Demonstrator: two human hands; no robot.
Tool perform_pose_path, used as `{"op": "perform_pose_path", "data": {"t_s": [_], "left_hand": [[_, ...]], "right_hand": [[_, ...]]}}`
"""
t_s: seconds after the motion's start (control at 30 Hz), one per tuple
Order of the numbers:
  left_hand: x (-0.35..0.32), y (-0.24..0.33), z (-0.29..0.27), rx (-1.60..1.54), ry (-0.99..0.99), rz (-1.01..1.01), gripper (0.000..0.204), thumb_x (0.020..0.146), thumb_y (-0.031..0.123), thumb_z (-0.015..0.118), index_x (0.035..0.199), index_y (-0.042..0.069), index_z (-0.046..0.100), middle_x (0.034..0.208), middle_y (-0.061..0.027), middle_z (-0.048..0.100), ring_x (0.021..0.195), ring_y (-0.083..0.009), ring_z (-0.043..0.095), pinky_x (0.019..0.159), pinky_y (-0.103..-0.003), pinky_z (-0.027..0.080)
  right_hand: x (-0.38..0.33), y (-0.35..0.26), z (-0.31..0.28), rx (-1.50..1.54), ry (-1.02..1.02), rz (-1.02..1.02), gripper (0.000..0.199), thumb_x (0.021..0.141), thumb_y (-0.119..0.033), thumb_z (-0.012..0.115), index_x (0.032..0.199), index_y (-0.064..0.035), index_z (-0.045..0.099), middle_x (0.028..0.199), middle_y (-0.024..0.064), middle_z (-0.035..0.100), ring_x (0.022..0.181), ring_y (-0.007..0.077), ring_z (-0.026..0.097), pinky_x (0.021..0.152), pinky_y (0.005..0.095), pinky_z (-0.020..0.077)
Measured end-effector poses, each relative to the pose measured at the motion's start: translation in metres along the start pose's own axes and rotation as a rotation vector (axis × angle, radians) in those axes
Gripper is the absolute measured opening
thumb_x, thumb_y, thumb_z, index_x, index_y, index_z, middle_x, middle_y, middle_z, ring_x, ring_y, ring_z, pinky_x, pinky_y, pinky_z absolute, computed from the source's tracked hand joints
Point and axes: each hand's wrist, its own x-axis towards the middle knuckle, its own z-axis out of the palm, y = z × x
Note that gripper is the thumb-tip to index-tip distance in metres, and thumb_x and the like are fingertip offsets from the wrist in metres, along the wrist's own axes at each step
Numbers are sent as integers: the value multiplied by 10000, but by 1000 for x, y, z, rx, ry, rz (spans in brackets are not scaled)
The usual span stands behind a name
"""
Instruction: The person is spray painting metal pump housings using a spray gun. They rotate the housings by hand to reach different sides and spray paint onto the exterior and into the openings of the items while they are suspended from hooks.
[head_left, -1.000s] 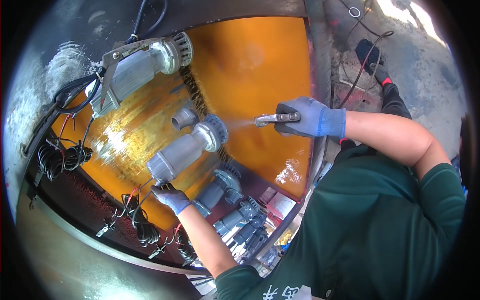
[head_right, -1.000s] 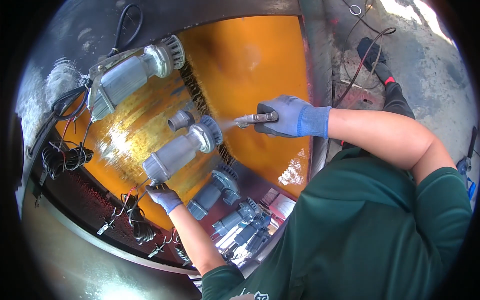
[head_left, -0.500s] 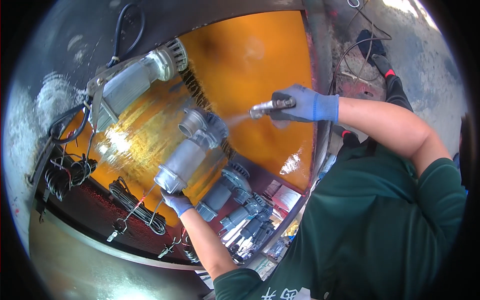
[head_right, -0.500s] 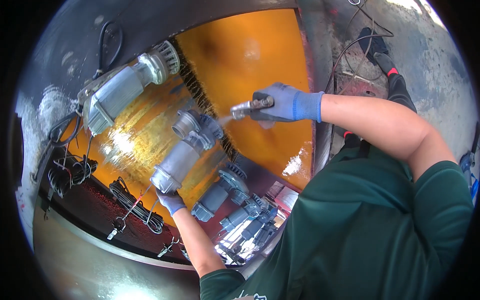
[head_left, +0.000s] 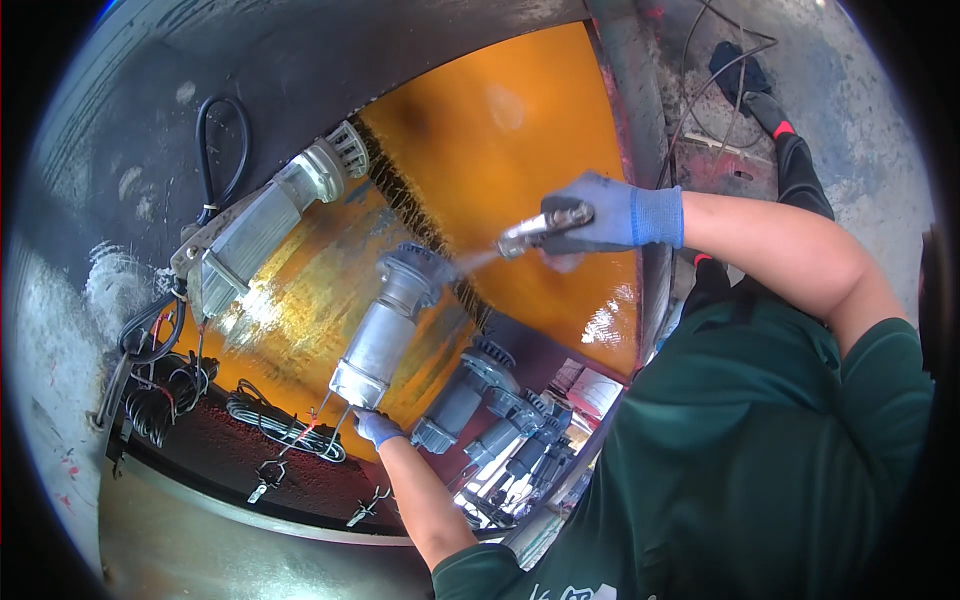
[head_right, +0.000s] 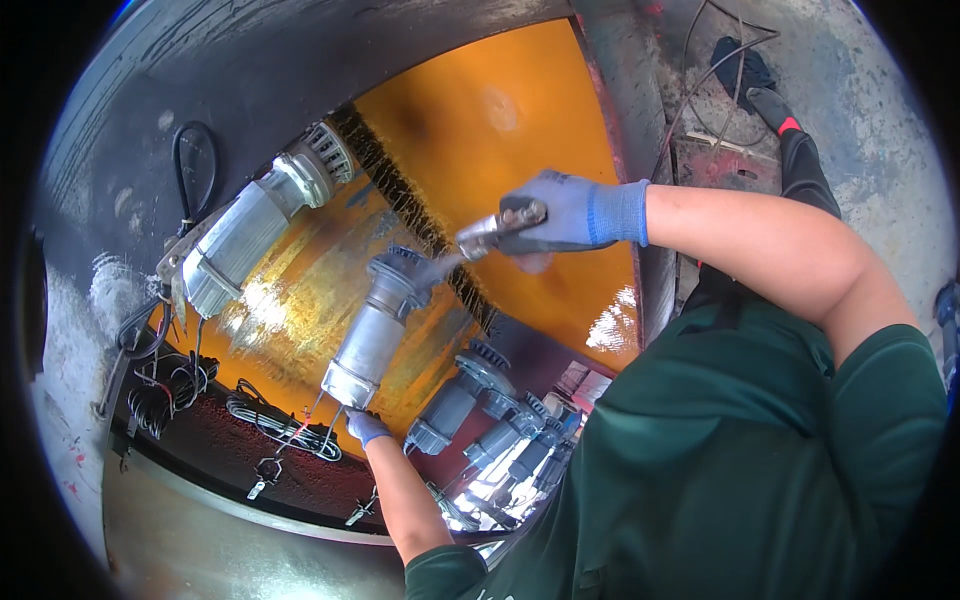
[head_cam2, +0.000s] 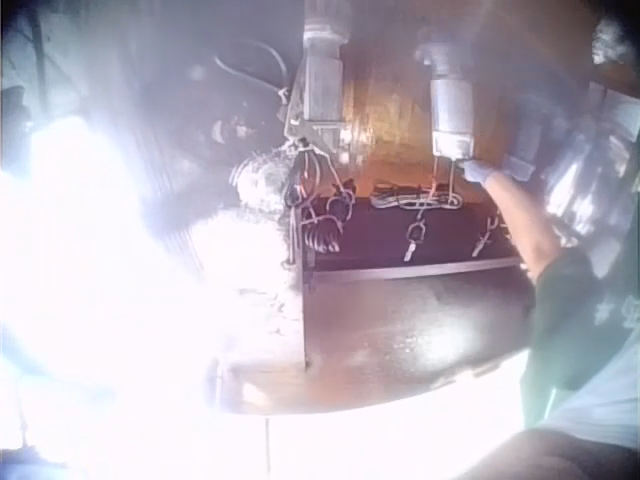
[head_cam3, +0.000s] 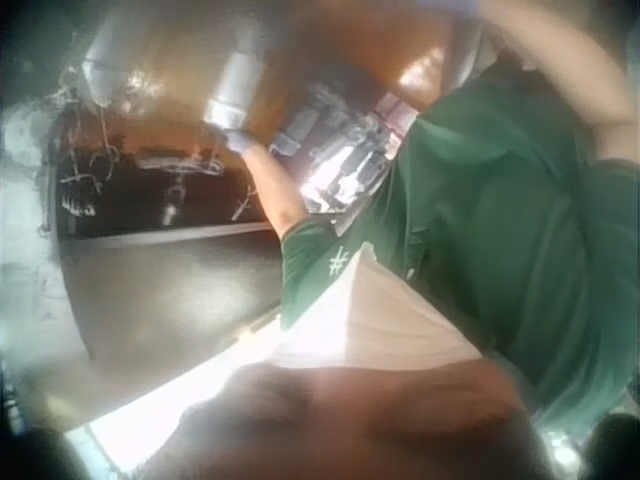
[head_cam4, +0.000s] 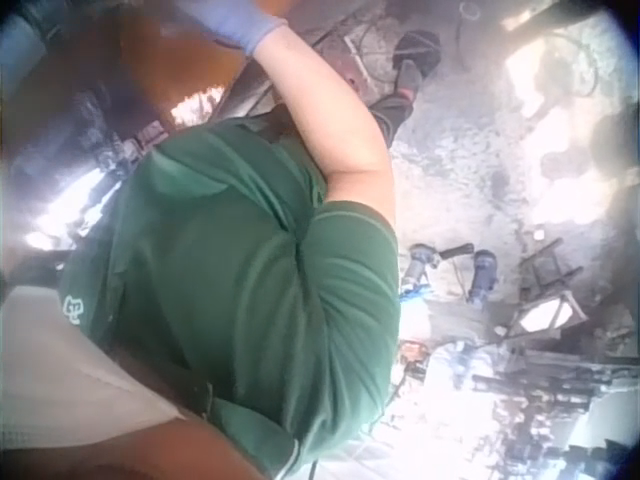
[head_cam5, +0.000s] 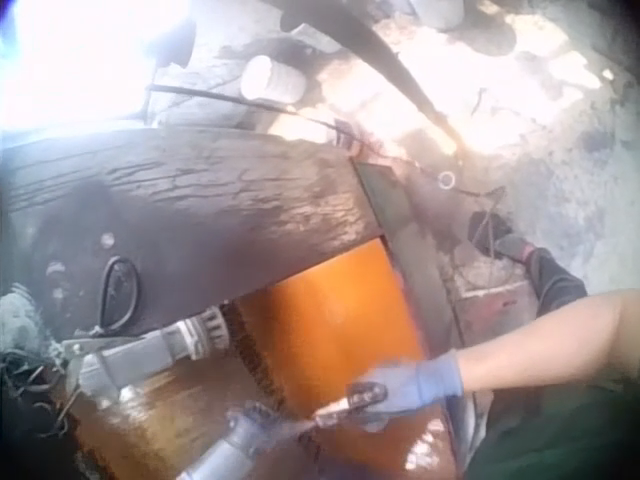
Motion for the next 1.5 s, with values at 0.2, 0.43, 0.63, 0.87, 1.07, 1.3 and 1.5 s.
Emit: {"op": "perform_pose_path", "data": {"t_s": [0.2, 0.43, 0.63, 0.87, 1.07, 1.3, 1.5], "left_hand": [[-55, 17, 15, -286, -36, 56, 702, 1044, 602, 458, 1388, 18, 643, 1352, -118, 682, 1199, -260, 634, 1025, -444, 434], [-20, -8, 8, -229, -264, 166, 762, 1075, 562, 490, 1545, -37, 461, 1548, -136, 521, 1386, -253, 497, 1195, -386, 325], [8, -23, 7, -225, -319, 159, 654, 1067, 482, 532, 1555, 50, 475, 1552, -93, 518, 1374, -243, 496, 1148, -388, 345], [11, -38, 30, -507, -361, 367, 506, 1090, 204, 474, 1578, 76, 433, 1564, -130, 500, 1387, -266, 493, 1185, -433, 361], [-9, -26, 60, -549, -444, 468, 534, 1076, 152, 449, 1582, -13, 404, 1564, -135, 481, 1380, -240, 495, 1169, -387, 383], [3, -27, 96, -785, -352, 429, 511, 1066, 68, 487, 1560, -41, 415, 1530, -190, 517, 1357, -258, 526, 1157, -386, 416], [-45, -7, 71, -891, -119, 409, 397, 987, 58, 610, 1368, -49, 589, 1309, -161, 648, 1194, -239, 612, 1052, -367, 479]], "right_hand": [[-2, -3, 6, -781, -73, 8, 346, 881, -456, 749, 951, -126, 672, 828, 136, 693, 820, 386, 688, 746, 491, 541], [-13, -20, 16, -805, -144, -57, 324, 901, -427, 740, 934, -114, 665, 864, 137, 690, 843, 383, 682, 731, 502, 530], [-13, -53, 35, -770, -106, -94, 333, 918, -442, 706, 926, -112, 666, 884, 151, 708, 901, 385, 690, 782, 506, 532], [-22, -97, 75, -1059, -405, -68, 311, 945, -401, 678, 969, -92, 661, 905, 152, 709, 897, 370, 705, 784, 485, 550], [-4, -133, 118, -1167, -106, -264, 270, 937, -340, 679, 1002, -81, 632, 898, 150, 683, 828, 390, 687, 743, 507, 542], [6, -151, 196, -1391, -479, -315, 261, 927, -315, 714, 971, -72, 630, 844, 150, 675, 799, 380, 688, 717, 504, 536], [20, -177, 235, -1375, -503, -420, 238, 934, -252, 740, 1002, -71, 601, 817, 185, 638, 768, 386, 679, 657, 487, 516]]}}
